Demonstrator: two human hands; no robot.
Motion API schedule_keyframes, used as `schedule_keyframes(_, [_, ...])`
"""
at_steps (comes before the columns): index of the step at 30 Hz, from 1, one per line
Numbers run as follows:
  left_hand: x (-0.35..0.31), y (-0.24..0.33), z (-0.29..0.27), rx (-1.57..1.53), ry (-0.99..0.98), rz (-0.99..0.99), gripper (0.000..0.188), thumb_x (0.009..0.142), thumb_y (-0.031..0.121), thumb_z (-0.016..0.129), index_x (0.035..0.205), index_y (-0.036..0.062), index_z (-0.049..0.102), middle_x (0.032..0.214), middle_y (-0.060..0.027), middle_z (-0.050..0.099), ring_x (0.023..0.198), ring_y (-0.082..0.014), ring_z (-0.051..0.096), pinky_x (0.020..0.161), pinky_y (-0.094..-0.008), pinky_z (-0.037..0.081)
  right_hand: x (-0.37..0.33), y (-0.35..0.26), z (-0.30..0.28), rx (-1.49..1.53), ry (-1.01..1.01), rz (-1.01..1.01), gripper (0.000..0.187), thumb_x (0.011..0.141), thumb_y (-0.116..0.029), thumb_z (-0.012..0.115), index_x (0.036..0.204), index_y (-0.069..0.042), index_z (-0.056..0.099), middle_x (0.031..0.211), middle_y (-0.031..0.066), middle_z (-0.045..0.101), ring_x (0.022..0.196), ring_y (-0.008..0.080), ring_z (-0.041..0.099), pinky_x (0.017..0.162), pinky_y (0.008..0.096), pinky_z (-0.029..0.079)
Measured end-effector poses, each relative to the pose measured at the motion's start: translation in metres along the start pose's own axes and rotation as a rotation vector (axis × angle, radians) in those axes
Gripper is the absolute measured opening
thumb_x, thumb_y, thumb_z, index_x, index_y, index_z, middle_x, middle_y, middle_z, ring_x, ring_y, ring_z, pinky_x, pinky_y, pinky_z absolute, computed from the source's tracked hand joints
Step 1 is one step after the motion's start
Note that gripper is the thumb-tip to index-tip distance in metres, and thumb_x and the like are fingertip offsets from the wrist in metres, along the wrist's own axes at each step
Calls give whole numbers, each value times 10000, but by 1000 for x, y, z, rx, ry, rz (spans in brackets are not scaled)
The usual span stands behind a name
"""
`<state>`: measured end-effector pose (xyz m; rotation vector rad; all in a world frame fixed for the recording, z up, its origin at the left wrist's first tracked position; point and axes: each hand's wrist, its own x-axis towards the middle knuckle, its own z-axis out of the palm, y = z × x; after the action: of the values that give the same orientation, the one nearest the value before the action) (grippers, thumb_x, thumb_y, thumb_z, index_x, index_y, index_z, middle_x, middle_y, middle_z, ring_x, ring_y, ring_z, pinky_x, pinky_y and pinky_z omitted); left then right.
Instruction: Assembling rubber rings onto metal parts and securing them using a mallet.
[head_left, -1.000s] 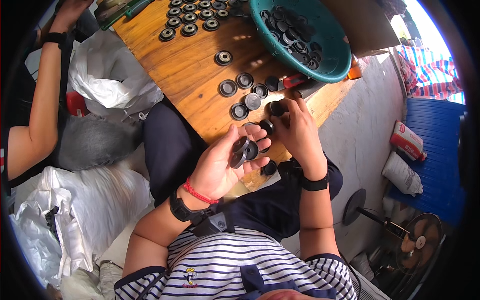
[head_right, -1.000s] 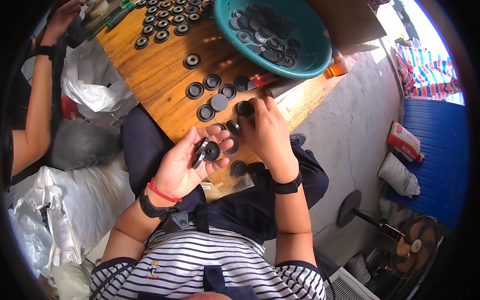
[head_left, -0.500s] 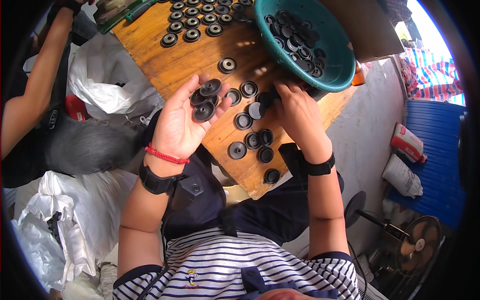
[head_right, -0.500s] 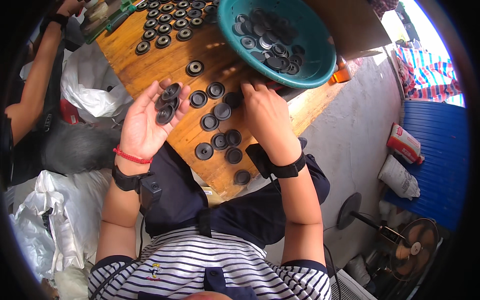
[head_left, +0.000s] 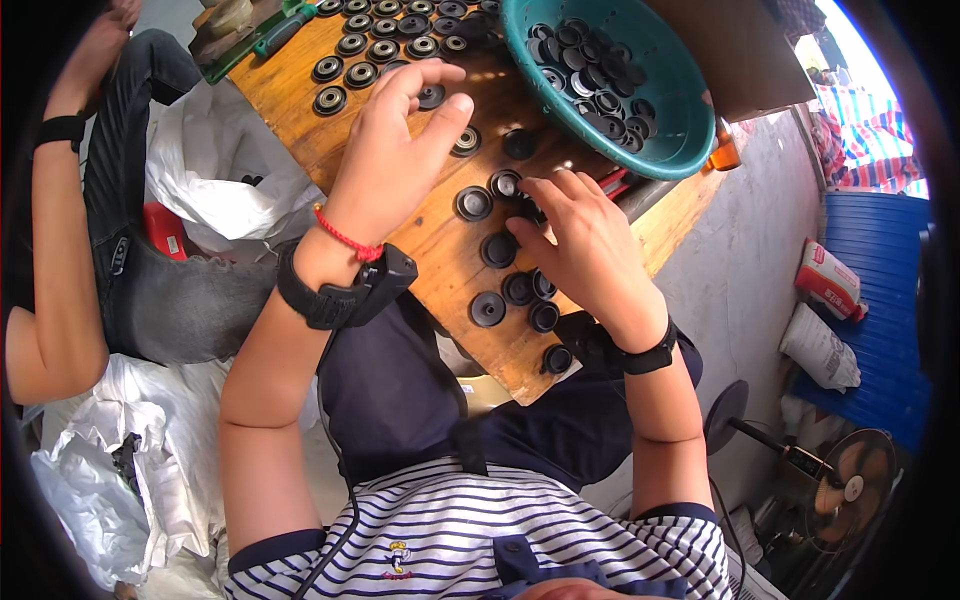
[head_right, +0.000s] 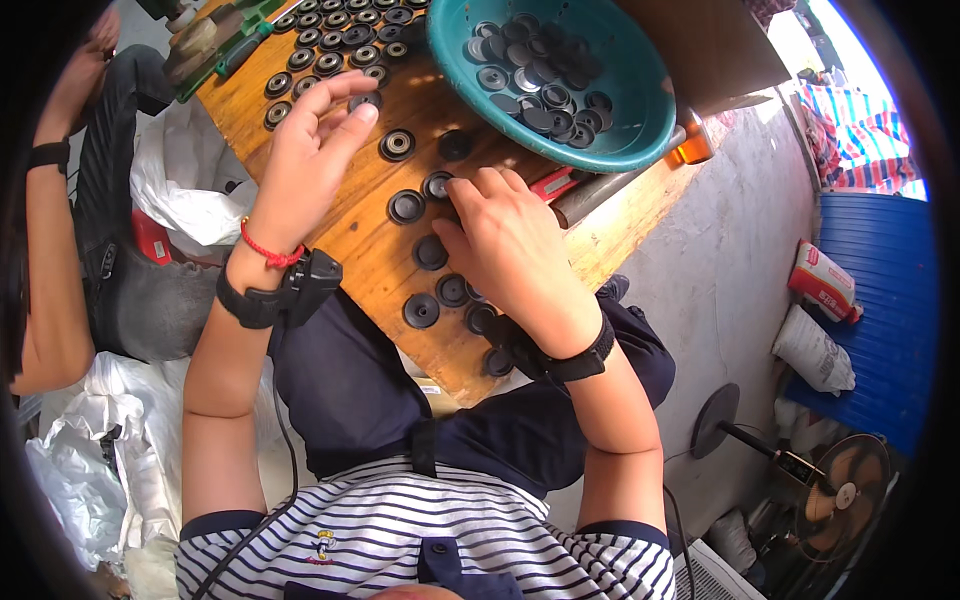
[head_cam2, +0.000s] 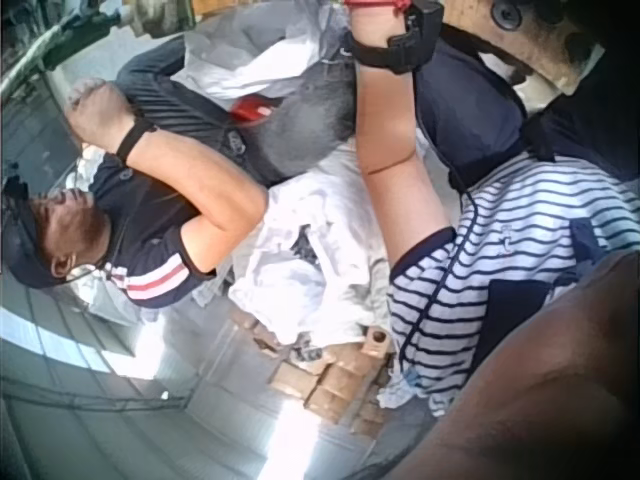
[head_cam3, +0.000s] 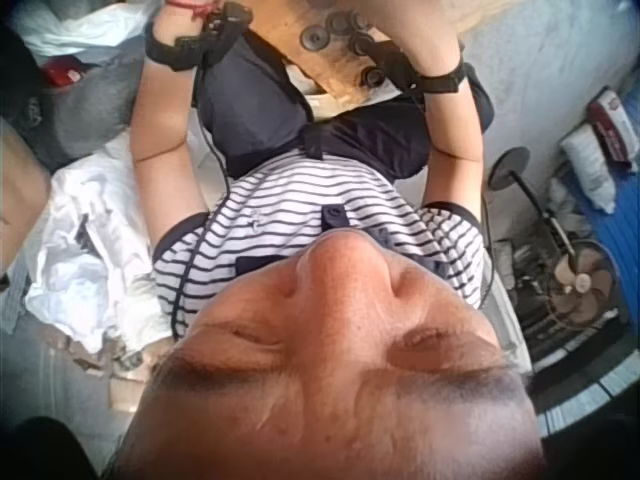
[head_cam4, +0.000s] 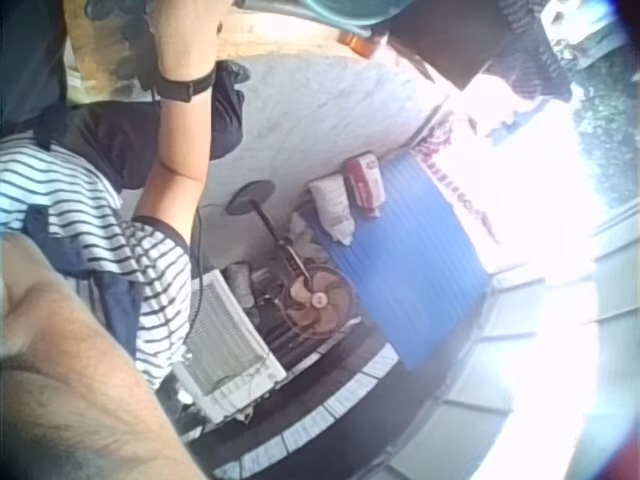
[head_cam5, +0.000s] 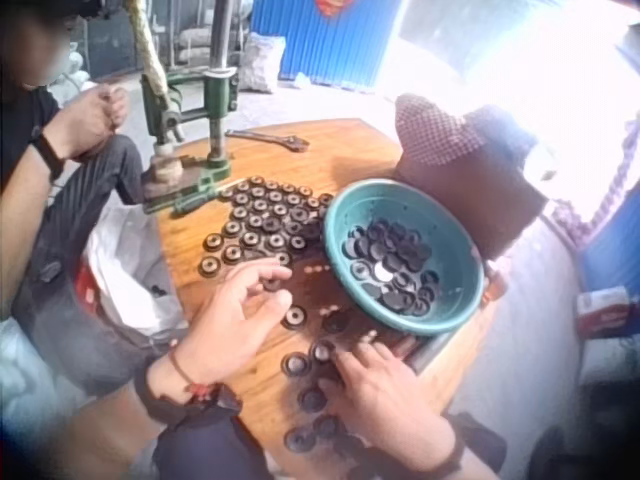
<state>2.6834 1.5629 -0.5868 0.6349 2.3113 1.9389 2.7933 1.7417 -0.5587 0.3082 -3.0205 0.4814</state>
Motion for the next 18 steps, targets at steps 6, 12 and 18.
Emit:
schedule_keyframes(6, [-67,4,13,547,-223,159,368,844,99,639,1200,24,587,1190,-144,609,1137,-326,532,987,-407,410,-25,-4,15,70,27,77,320,756,-153,726,1017,-17,599,915,128,554,842,307,604,716,402,494])
schedule_keyframes(12, [-62,4,22,675,-277,235,412,816,110,680,1213,41,594,1130,-128,616,1072,-310,547,943,-405,427,-40,6,17,293,116,155,283,754,-92,677,998,0,568,925,157,528,851,337,584,750,411,490])
schedule_keyframes(18, [-77,8,15,659,-299,162,417,804,138,714,1189,20,606,1068,-139,599,1028,-325,560,894,-396,453,-66,14,5,533,197,204,354,767,2,602,1121,-5,587,990,175,546,894,337,601,788,381,496])
